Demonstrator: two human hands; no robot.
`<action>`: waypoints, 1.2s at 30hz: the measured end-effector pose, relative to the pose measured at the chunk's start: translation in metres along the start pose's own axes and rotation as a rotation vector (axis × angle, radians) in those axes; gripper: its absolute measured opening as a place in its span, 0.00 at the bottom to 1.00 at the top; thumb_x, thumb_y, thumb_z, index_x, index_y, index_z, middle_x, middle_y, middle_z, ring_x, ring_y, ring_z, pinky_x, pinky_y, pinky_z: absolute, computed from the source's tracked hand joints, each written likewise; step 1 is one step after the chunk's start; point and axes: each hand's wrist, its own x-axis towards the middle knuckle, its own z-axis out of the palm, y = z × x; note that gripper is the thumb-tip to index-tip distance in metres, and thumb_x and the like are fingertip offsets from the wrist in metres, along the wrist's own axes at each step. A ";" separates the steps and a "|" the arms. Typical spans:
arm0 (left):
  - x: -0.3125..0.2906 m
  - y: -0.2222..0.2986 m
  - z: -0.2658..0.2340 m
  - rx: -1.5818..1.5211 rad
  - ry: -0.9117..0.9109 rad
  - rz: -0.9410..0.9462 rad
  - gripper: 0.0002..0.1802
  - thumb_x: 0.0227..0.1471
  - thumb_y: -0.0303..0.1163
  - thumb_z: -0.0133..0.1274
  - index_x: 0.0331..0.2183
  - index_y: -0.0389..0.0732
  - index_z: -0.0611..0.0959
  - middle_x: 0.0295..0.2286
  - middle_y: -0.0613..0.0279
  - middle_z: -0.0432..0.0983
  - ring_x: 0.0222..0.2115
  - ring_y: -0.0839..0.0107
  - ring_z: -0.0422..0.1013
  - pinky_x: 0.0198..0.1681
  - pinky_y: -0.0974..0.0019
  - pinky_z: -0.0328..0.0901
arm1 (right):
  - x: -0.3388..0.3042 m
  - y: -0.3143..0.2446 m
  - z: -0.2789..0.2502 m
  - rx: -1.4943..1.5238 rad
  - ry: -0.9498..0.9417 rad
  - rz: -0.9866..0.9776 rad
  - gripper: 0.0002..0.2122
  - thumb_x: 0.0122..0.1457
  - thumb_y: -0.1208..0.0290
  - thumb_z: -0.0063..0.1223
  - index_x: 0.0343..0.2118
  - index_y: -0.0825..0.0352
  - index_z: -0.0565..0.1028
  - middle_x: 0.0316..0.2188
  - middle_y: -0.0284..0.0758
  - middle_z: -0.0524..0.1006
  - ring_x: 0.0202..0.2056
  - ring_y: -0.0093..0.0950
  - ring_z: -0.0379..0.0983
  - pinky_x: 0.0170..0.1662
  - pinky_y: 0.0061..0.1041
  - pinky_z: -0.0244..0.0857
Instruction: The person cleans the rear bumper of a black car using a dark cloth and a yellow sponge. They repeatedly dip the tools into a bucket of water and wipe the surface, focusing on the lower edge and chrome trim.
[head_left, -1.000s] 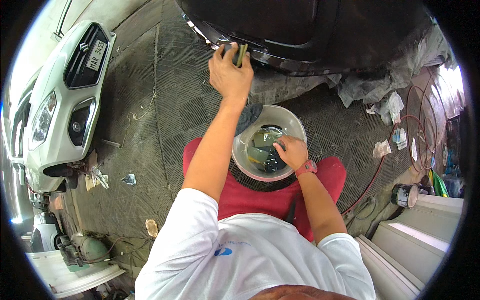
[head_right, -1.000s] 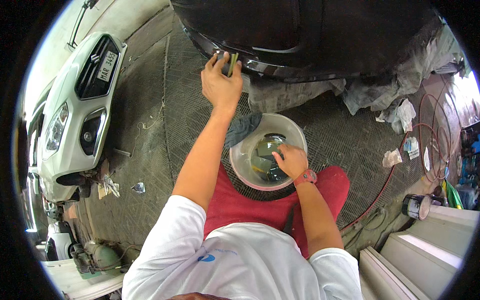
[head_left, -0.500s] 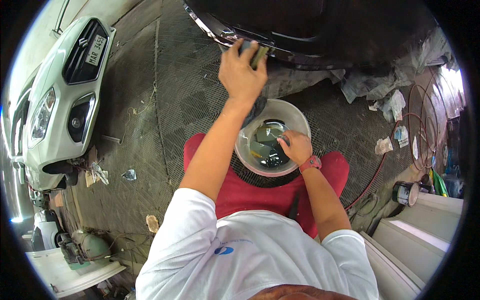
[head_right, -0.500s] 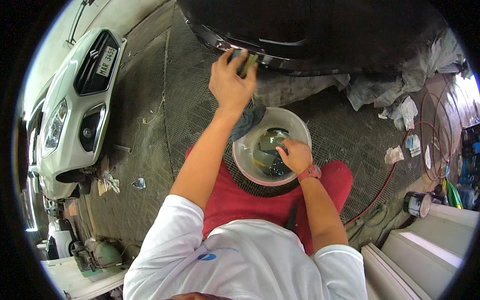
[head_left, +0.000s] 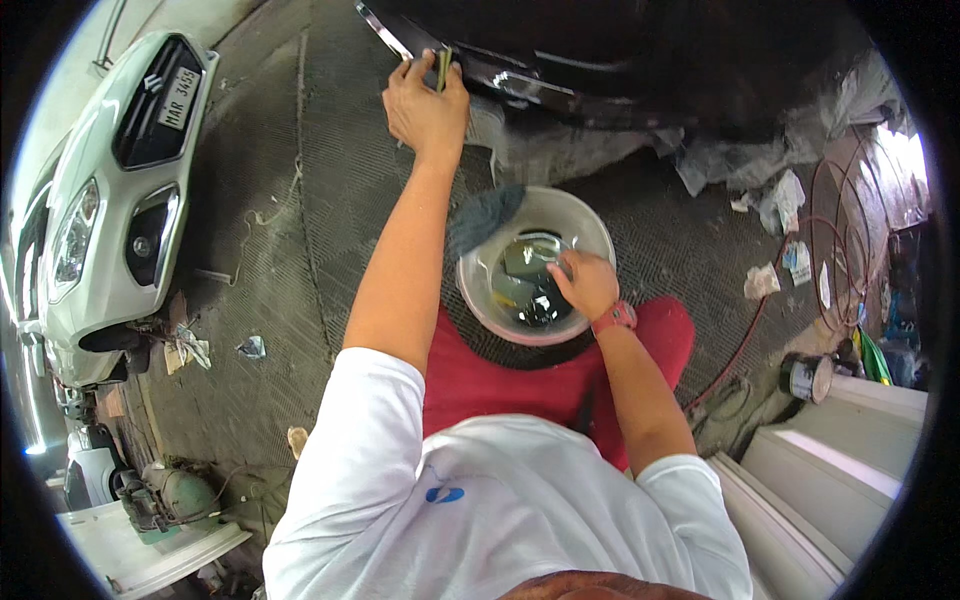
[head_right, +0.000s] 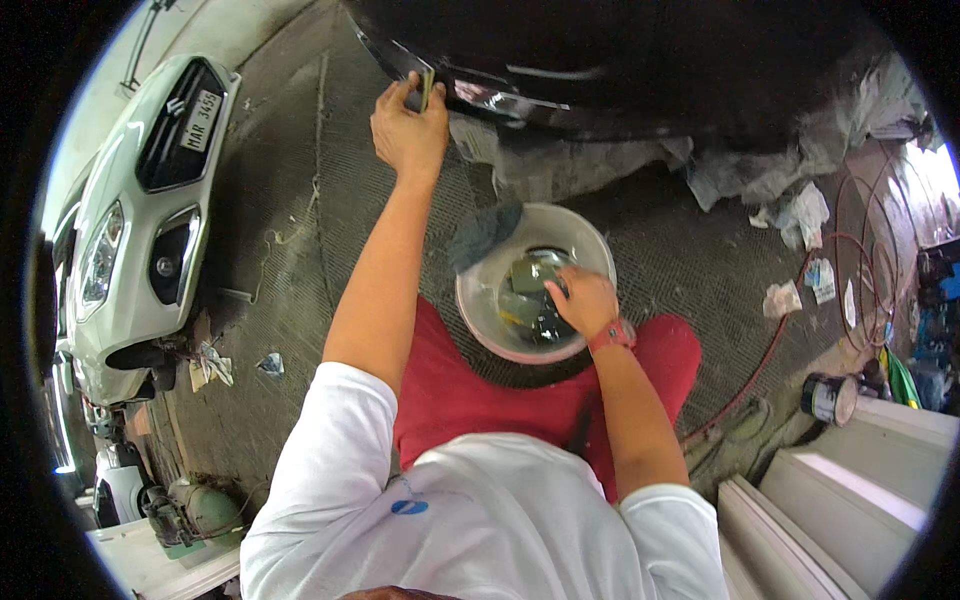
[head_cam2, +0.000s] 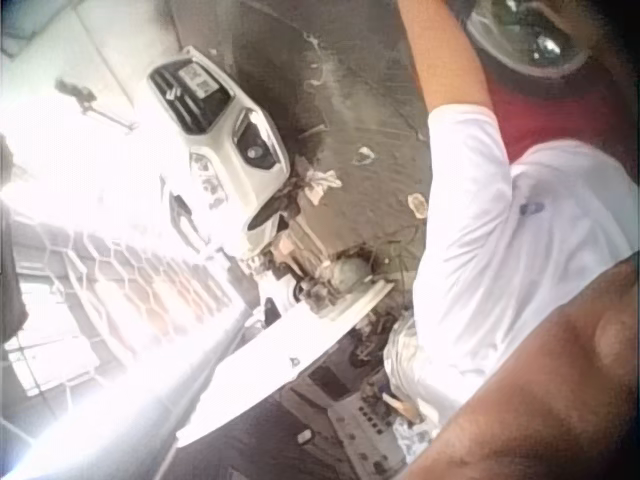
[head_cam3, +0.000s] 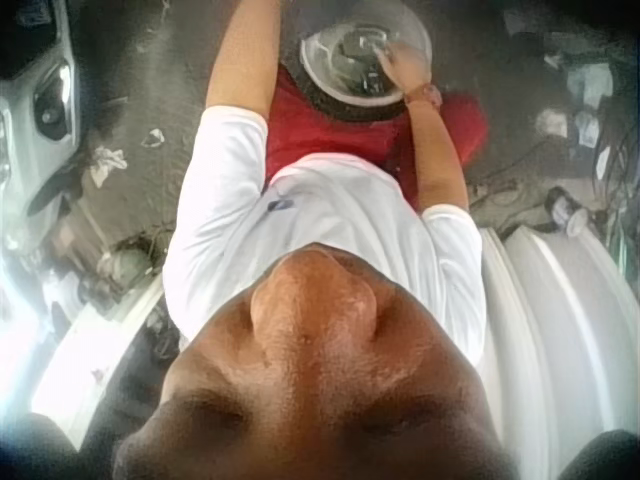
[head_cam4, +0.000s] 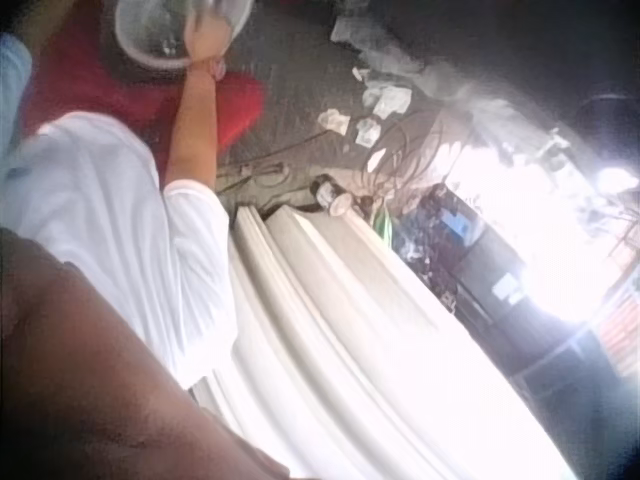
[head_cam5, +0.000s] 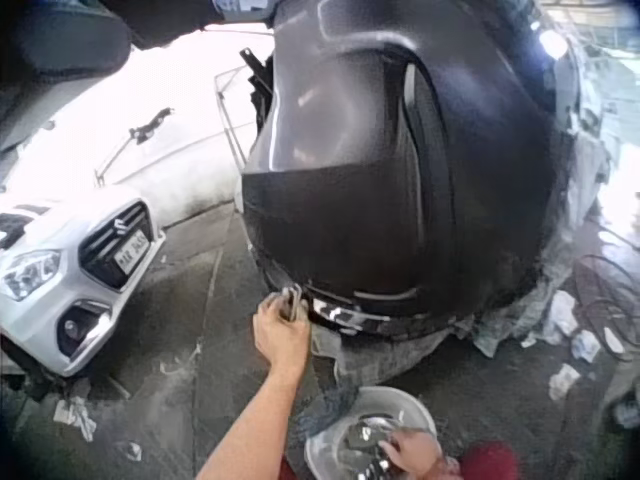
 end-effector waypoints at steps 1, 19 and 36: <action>-0.010 0.001 0.002 0.000 0.014 0.005 0.24 0.51 0.47 0.73 0.48 0.48 0.93 0.54 0.53 0.84 0.54 0.48 0.78 0.57 0.49 0.72 | 0.000 0.000 -0.002 -0.011 -0.011 0.013 0.15 0.65 0.54 0.64 0.39 0.63 0.84 0.32 0.45 0.85 0.36 0.50 0.83 0.41 0.48 0.75; -0.180 -0.066 -0.066 -0.221 -0.927 0.346 0.40 0.47 0.55 0.77 0.56 0.43 0.85 0.58 0.52 0.79 0.57 0.48 0.76 0.59 0.47 0.73 | 0.009 -0.001 -0.005 -0.116 0.014 0.089 0.08 0.70 0.67 0.57 0.42 0.65 0.83 0.37 0.44 0.86 0.38 0.47 0.84 0.41 0.43 0.77; -0.216 -0.129 -0.027 -0.210 -0.794 0.171 0.24 0.52 0.19 0.63 0.49 0.54 0.91 0.69 0.49 0.67 0.69 0.43 0.64 0.69 0.41 0.61 | 0.022 0.087 0.171 -0.665 -1.042 0.424 0.30 0.71 0.76 0.42 0.76 0.55 0.61 0.73 0.46 0.67 0.70 0.50 0.68 0.68 0.55 0.69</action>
